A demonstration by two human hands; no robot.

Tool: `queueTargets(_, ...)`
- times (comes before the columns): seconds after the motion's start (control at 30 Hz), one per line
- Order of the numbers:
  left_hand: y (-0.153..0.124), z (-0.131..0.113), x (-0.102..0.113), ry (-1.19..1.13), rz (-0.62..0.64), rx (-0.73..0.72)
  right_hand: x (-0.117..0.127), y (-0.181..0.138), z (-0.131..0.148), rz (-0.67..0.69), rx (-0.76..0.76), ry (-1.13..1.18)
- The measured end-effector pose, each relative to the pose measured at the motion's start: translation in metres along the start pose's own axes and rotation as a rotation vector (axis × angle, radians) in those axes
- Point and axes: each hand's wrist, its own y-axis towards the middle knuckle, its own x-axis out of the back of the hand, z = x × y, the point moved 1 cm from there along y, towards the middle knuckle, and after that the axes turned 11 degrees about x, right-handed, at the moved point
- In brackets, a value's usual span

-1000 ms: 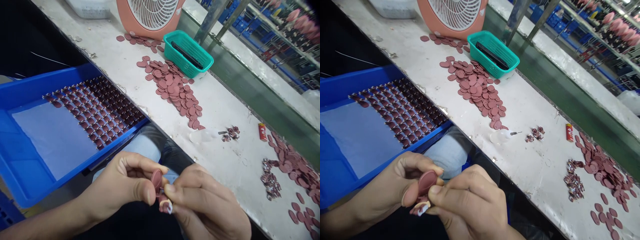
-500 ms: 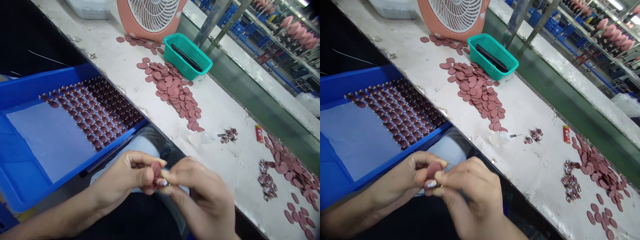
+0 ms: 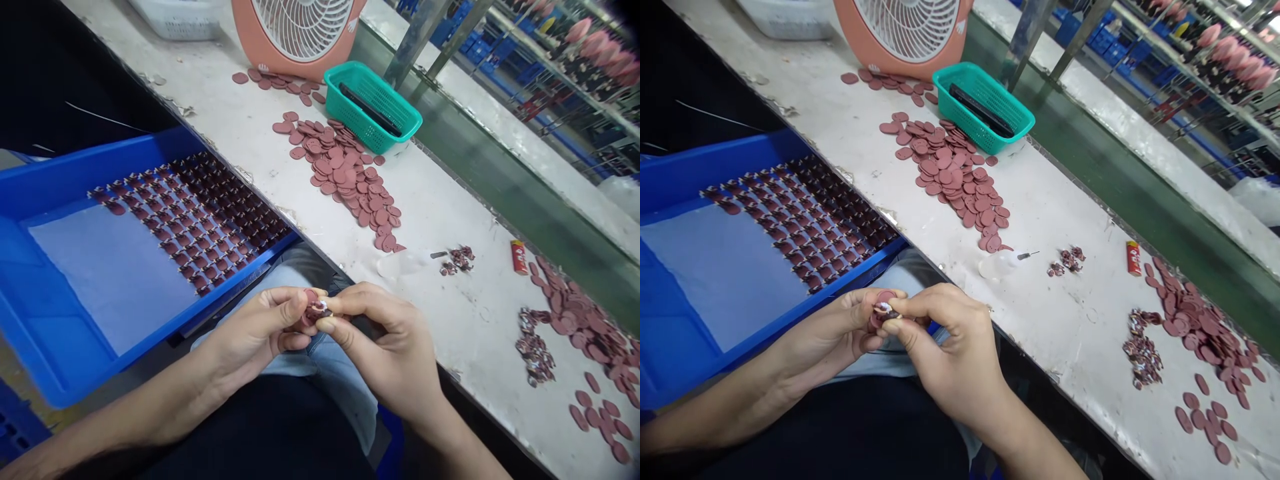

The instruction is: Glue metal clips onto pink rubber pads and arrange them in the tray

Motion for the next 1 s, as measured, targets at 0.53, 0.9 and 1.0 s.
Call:
queueTargets(0.53, -0.005, 0.002, 0.000, -0.001, 0.066, 0.034, 0.014, 0.007, 0.016, 0.124, 0.094, -0.136)
queueTargets(0.9, -0.005, 0.002, -0.006, -0.091, -0.073, 0.079, 0.007, 0.003, 0.007, 0.118, 0.095, -0.095)
queueTargets(1.0, -0.007, 0.000, -0.008, -0.100, -0.061, 0.069, 0.006, 0.004, 0.007, 0.119, 0.104, -0.082)
